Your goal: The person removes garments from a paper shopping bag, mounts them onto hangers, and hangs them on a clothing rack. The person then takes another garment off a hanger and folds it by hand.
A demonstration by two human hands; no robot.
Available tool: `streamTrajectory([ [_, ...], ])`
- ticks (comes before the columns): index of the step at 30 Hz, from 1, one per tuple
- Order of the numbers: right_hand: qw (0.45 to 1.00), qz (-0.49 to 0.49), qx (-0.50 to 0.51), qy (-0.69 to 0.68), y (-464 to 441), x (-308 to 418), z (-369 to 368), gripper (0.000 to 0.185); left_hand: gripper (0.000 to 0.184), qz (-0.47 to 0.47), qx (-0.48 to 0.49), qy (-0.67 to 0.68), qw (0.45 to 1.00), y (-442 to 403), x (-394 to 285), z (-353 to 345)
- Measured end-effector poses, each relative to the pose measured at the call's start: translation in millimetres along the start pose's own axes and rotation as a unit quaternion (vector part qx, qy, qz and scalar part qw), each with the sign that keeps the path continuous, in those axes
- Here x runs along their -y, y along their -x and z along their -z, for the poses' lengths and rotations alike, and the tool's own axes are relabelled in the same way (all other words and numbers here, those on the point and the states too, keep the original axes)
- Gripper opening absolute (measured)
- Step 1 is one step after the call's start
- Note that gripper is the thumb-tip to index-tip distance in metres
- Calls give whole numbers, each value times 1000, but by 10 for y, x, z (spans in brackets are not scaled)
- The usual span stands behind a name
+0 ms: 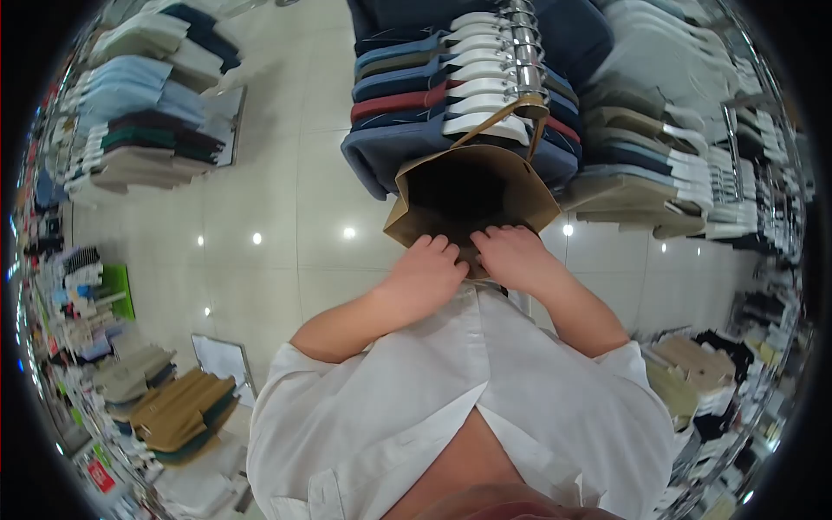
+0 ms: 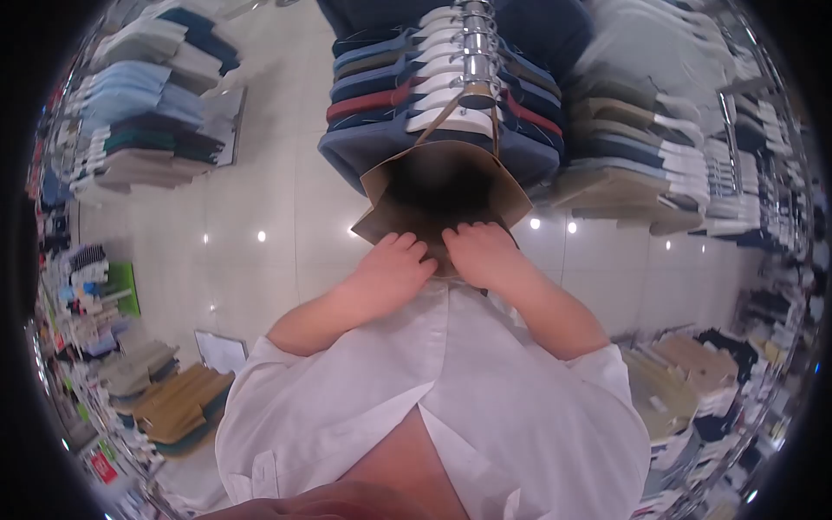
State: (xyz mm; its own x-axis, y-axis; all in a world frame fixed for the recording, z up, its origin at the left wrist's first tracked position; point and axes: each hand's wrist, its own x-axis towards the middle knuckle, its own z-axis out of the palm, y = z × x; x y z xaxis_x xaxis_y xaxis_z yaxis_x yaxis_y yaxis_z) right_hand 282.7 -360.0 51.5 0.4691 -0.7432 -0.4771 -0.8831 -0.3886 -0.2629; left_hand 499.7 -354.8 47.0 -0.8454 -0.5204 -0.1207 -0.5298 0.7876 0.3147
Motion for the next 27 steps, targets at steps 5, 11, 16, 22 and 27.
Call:
streamTrajectory([
  [5, 999, -18, 36, 26, -424, 172, 169, 24, 18, -33, -27, 10, 999, -61, 91, -128],
  [11, 971, -87, 215, 56, -1571, 97, 50, 46, 18, -48, -63, 24, 997, -42, 92, -226],
  [16, 982, -70, -87, 154, -2166, -334, -743, 34, 21, -58, -74, 56, 994, -73, 92, -386],
  [22, 953, -5, -229, 198, -2431, -473, -1310, 32, 23, -24, -91, 61, 994, -133, 74, -402],
  [27, 958, 5, -225, 178, -2473, -507, -1325, 31, 26, -18, -55, 51, 997, -191, 19, -399],
])
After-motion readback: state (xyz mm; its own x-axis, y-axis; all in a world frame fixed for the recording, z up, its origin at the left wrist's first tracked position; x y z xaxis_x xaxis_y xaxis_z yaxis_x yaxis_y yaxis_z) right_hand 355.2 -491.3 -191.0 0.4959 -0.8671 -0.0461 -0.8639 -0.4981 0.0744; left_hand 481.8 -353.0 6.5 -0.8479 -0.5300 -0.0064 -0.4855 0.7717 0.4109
